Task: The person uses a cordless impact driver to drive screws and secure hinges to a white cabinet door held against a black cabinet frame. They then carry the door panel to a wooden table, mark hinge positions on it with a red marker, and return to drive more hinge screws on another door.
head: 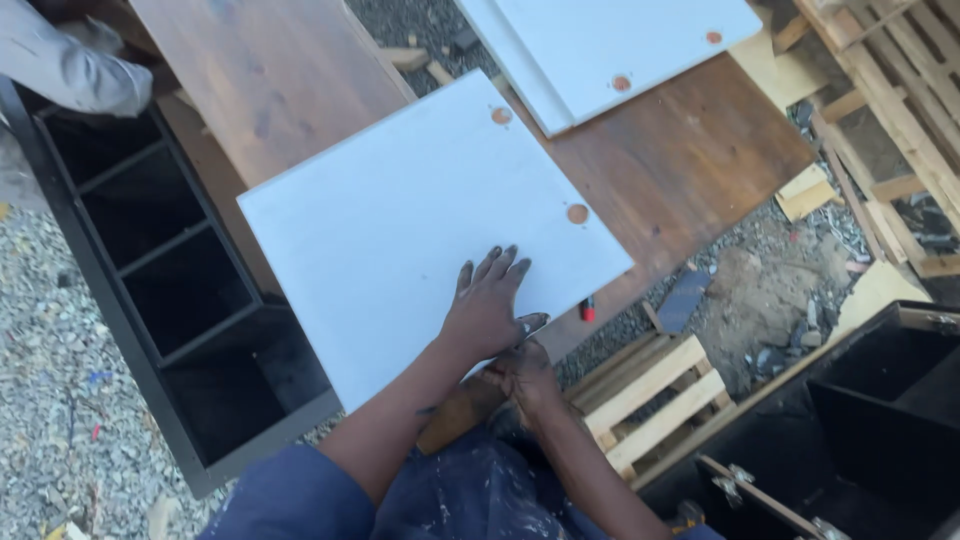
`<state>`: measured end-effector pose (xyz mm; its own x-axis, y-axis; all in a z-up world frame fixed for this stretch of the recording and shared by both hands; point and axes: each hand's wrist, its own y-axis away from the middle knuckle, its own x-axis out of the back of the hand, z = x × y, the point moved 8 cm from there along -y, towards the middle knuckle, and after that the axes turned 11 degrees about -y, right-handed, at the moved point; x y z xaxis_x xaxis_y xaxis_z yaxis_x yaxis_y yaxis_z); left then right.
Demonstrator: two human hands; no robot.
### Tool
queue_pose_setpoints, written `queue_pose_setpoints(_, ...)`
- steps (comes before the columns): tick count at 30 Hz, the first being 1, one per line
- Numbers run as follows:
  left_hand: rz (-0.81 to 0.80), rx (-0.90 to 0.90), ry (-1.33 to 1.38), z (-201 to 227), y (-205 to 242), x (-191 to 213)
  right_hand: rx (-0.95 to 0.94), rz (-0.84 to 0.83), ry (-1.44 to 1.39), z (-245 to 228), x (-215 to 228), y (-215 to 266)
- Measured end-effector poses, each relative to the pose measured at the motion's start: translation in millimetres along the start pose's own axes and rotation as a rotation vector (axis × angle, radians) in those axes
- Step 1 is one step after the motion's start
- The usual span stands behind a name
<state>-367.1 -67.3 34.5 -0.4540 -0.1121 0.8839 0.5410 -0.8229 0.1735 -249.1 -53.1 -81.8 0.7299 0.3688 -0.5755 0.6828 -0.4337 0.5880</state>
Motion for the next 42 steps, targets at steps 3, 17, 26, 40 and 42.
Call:
queue_pose_setpoints(3, -0.053, -0.026, -0.126, 31.5, 0.8, 1.5, -0.115, -0.011, 0.196, 5.1, 20.2, 3.7)
queue_pose_setpoints(17, 0.098, -0.074, -0.436, 75.8, -24.6, -39.6, 0.551, 0.166, 1.490, -188.6, 43.8, -0.5)
queue_pose_setpoints(26, 0.173, -0.041, -0.485, 69.4, -21.6, -58.9, 0.756, 0.093, 1.599, -256.7, 51.3, -48.6)
queue_pose_setpoints(40, 0.100, -0.047, -0.460, 66.5, -10.8, -65.9, 0.931, 0.112, 1.983, -309.8, 62.9, -123.3)
queue_pose_setpoints(42, 0.037, -0.032, -0.424, 70.5, -8.7, -48.2, 0.744, -0.016, 1.705, -306.9, 30.0, -93.9)
